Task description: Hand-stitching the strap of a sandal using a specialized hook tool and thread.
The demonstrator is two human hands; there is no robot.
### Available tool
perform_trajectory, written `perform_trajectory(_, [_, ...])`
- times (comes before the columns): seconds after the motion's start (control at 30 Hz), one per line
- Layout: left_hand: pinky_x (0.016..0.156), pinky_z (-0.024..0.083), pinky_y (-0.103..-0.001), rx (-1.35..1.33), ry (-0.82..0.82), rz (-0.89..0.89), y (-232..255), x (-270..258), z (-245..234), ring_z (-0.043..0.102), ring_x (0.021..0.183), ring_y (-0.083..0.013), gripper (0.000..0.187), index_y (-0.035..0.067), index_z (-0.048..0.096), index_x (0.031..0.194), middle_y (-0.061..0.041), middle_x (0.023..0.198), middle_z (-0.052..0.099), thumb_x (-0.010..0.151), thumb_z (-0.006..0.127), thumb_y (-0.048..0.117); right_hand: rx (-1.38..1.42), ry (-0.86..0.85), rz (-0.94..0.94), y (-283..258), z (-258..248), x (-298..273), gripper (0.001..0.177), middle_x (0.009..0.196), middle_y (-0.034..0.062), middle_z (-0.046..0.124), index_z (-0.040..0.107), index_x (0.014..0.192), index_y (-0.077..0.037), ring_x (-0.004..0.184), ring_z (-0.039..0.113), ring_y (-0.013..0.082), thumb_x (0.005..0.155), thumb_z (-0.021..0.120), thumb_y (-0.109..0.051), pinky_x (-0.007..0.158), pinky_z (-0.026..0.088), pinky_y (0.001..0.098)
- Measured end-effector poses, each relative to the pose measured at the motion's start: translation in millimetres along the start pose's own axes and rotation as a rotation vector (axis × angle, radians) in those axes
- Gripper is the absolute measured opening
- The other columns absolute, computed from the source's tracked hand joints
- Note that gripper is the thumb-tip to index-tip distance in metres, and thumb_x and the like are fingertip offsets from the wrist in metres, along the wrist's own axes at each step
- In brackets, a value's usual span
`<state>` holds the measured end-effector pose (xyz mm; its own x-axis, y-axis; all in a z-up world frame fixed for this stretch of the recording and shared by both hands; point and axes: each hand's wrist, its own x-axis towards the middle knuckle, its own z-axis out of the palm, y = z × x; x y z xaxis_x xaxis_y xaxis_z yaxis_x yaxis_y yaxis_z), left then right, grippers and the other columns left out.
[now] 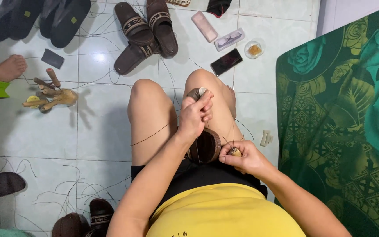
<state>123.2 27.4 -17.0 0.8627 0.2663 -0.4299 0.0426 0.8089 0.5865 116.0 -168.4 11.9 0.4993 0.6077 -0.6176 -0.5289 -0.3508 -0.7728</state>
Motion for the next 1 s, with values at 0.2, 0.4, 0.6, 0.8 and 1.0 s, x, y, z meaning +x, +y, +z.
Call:
perform_trajectory(0.2, [0.034, 0.032, -0.018, 0.071, -0.038, -0.028, 19, -16, -5, 0.032, 0.040, -0.0029, 0.016, 0.002, 0.056, 0.084, -0.005, 0.059, 0.047, 0.092, 0.060, 0.015, 0.110, -0.019, -0.022, -6, 3, -8, 0.005, 0.035, 0.0102, 0.044, 0.066, 0.077, 0.010, 0.021, 0.041, 0.0132, 0.073, 0.069, 0.009, 0.021, 0.031, 0.0224])
perform_trajectory(0.4, [0.043, 0.046, -0.022, 0.576, -0.672, -0.111, 36, -85, -9, 0.052, 0.048, -0.0084, 0.011, 0.003, 0.065, 0.087, -0.013, 0.084, 0.066, 0.090, 0.065, 0.013, 0.119, -0.095, -0.238, -11, -12, -29, 0.016, 0.056, 0.0177, 0.056, 0.065, 0.090, 0.012, 0.028, 0.046, 0.0126, 0.078, 0.066, 0.001, 0.025, 0.037, 0.0240])
perform_trajectory(0.6, [0.060, 0.044, -0.028, -0.018, -0.359, 0.038, 63, -86, -124, 0.056, 0.060, -0.0140, 0.017, 0.007, 0.067, 0.089, -0.005, 0.075, 0.064, 0.084, 0.071, 0.023, -0.579, -0.048, -0.746, -41, -28, -64, 0.036, 0.110, 0.0181, 0.064, 0.057, 0.121, 0.005, 0.099, 0.065, 0.0289, 0.090, 0.053, -0.011, 0.081, 0.053, 0.0366])
perform_trajectory(0.8, [0.066, 0.045, -0.028, 0.607, 0.469, 0.198, 153, -103, -182, 0.051, 0.061, -0.0142, 0.025, 0.013, 0.058, 0.093, -0.002, 0.072, 0.054, 0.090, 0.062, 0.038, -1.062, -0.006, -0.776, -20, -24, -58, 0.045, 0.084, 0.0029, 0.058, 0.047, 0.136, -0.015, 0.068, 0.055, 0.0181, 0.092, 0.057, -0.016, 0.054, 0.043, 0.0309])
perform_trajectory(1.0, [0.075, 0.048, -0.051, 1.909, 0.609, 0.531, 116, -112, -139, 0.054, 0.100, -0.0394, 0.024, -0.001, 0.064, 0.103, -0.018, 0.118, 0.054, 0.089, 0.068, 0.018, -1.413, 0.114, -0.817, -5, -17, -41, 0.049, 0.071, -0.0027, 0.046, 0.044, 0.140, -0.025, 0.048, 0.041, 0.0174, 0.093, 0.059, -0.024, 0.033, 0.030, 0.0345])
